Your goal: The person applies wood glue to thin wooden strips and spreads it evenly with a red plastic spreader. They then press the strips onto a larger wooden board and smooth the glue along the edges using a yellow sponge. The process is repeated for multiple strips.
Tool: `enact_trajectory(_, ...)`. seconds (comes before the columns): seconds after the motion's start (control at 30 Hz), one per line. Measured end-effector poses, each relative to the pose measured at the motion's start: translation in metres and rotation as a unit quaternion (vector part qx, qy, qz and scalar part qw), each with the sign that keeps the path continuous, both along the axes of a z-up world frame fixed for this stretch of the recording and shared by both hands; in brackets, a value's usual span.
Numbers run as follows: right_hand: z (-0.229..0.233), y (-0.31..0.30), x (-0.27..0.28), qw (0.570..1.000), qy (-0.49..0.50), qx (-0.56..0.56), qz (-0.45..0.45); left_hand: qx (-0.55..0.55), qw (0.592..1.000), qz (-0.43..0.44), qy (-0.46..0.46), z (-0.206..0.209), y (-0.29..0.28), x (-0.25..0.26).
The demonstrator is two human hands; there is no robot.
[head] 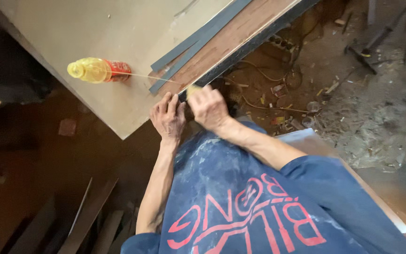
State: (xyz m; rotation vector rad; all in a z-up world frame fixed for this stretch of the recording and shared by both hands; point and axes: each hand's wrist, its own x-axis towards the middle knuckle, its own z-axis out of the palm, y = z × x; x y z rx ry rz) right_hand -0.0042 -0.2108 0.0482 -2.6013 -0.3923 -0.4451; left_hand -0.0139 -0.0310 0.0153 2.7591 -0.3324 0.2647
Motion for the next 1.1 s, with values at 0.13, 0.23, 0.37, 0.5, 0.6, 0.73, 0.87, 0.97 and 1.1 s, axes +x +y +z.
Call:
enact_trajectory(0.13,0.014,-0.027,0.007,0.991,-0.012,0.127,0.035,-0.010,1.000,-0.004,0.007,0.002,0.006,0.001)
enact_trajectory(0.23,0.005,-0.133,0.024,0.989,-0.127,0.054,-0.053,0.003,1.000,-0.025,0.004,0.005,0.004,0.003)
enact_trajectory(0.37,-0.028,-0.278,0.067,0.953,-0.173,-0.035,-0.246,0.024,1.000,0.016,0.000,0.005,-0.006,-0.001)
enact_trajectory(0.5,-0.066,-0.302,0.073,0.970,-0.170,-0.066,-0.160,0.060,0.997,0.041,0.000,0.002,-0.020,-0.009)
enact_trajectory(0.6,-0.074,-0.282,0.060,0.985,-0.144,-0.031,-0.092,0.078,0.995,0.053,0.005,0.003,-0.020,-0.008)
enact_trajectory(0.73,-0.049,-0.309,0.075,0.985,-0.122,-0.026,-0.120,0.078,0.995,0.061,0.007,0.000,-0.025,-0.009)
enact_trajectory(0.87,-0.012,-0.302,0.102,0.985,-0.088,0.043,-0.145,0.083,0.994,0.066,0.013,0.003,-0.029,-0.012)
enact_trajectory(0.97,-0.009,-0.267,0.082,0.985,-0.158,0.065,0.014,0.093,0.993,0.068,0.018,0.003,-0.032,-0.007)
enact_trajectory(1.1,-0.039,-0.333,0.101,0.979,-0.106,0.068,-0.162,0.111,0.991,0.075,0.022,0.003,-0.032,-0.012)
